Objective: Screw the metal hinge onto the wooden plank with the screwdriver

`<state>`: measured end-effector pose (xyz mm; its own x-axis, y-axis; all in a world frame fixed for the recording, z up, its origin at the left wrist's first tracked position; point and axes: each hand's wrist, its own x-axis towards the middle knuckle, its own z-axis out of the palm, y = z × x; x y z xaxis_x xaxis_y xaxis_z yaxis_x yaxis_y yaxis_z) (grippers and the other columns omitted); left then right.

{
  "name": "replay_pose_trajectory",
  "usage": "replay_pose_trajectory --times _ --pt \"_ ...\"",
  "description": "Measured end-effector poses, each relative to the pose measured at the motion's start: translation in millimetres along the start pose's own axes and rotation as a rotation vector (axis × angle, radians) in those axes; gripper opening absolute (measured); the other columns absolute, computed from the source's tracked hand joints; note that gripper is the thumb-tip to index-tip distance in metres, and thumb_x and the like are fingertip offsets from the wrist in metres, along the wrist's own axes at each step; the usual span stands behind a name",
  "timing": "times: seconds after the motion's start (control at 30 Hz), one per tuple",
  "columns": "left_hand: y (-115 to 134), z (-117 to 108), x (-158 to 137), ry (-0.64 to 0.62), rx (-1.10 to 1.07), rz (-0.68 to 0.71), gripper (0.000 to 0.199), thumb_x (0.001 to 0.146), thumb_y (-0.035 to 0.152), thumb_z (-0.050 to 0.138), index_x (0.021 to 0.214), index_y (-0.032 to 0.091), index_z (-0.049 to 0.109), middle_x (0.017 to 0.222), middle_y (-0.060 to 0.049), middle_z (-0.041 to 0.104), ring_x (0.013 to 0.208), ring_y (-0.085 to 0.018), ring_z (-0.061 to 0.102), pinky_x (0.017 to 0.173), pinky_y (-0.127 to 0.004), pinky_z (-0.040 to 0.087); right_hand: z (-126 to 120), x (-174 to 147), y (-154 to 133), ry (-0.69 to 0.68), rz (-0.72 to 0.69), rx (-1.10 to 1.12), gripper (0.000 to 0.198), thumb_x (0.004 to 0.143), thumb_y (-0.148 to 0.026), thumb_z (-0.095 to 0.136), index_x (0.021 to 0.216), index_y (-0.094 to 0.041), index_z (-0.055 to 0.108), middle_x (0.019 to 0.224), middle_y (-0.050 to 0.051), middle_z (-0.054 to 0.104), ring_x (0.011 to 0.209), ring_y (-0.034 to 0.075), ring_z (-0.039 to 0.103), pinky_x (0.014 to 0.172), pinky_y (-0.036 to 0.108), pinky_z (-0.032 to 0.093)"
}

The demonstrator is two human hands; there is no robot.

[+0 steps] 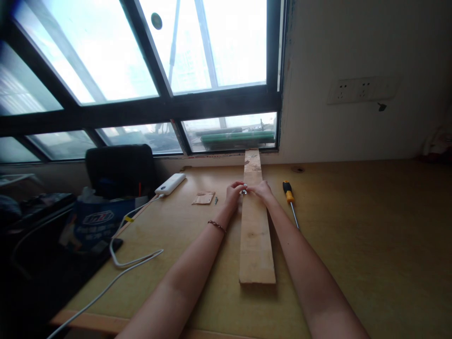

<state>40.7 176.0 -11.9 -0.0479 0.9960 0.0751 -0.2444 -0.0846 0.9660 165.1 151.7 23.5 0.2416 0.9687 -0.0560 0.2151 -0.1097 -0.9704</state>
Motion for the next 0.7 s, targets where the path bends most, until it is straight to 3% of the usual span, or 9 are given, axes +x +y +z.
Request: replay_pose_trajectory --times 0.27,0.7 --pt "-12 -4 9 -0.114 -0.204 0.035 0.018 0.051 0.02 0.074 0.066 0.015 0.065 0.075 -0.001 0.06 0.071 -0.01 0.053 0.069 -0.022 0.04 0 2 2 -0.012 -0.016 0.029 0.042 0.044 -0.02 0.078 0.083 -0.01 0.068 0.076 0.006 0.07 0.082 0.024 0.064 0.062 0.024 0.05" --pt "-12 -2 10 -0.084 -0.292 0.084 0.025 0.052 0.022 0.077 0.075 0.014 0.069 0.087 -0.005 0.062 0.079 -0.012 0.055 0.075 -0.025 0.039 1 -6 -4 0.013 -0.014 0.076 0.038 0.045 -0.013 0.077 0.082 -0.011 0.068 0.077 0.006 0.07 0.082 0.024 0.063 0.066 0.027 0.051"
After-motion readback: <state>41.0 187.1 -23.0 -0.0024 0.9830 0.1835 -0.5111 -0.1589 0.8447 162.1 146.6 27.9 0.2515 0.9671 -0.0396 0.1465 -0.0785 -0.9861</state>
